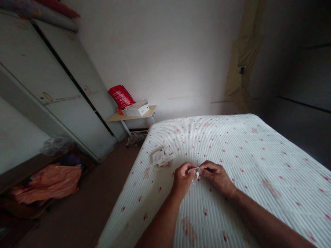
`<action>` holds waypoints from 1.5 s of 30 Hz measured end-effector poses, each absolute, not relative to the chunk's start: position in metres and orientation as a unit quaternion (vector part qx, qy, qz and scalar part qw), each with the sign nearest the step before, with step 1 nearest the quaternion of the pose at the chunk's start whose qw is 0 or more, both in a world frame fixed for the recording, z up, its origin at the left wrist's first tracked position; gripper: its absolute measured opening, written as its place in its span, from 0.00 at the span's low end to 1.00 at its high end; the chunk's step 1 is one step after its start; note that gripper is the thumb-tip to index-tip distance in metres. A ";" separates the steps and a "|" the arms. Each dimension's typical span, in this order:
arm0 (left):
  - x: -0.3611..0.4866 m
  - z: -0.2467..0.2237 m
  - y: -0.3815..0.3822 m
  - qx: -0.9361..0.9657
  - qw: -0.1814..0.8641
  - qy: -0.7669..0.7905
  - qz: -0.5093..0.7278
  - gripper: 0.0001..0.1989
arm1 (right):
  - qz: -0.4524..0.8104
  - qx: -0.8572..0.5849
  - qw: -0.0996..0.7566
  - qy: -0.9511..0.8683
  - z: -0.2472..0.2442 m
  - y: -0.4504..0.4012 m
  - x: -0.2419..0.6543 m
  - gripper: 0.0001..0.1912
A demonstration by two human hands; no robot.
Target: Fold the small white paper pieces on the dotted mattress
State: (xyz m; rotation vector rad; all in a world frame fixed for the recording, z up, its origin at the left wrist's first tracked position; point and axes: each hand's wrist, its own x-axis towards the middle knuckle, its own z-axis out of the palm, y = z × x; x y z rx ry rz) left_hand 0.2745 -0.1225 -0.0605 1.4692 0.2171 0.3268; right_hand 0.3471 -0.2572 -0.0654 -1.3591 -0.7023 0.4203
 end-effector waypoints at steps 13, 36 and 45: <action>0.272 -0.058 -0.121 0.703 0.696 0.086 0.122 0.09 | 0.186 -0.670 0.650 -0.306 -0.066 -0.256 0.348 0.11; 0.274 -0.057 -0.124 0.746 0.649 0.115 0.096 0.07 | 0.206 -0.658 0.640 -0.339 -0.057 -0.260 0.347 0.12; 0.276 -0.062 -0.124 0.736 0.663 0.109 0.085 0.06 | 0.142 -0.690 0.622 -0.341 -0.056 -0.260 0.345 0.11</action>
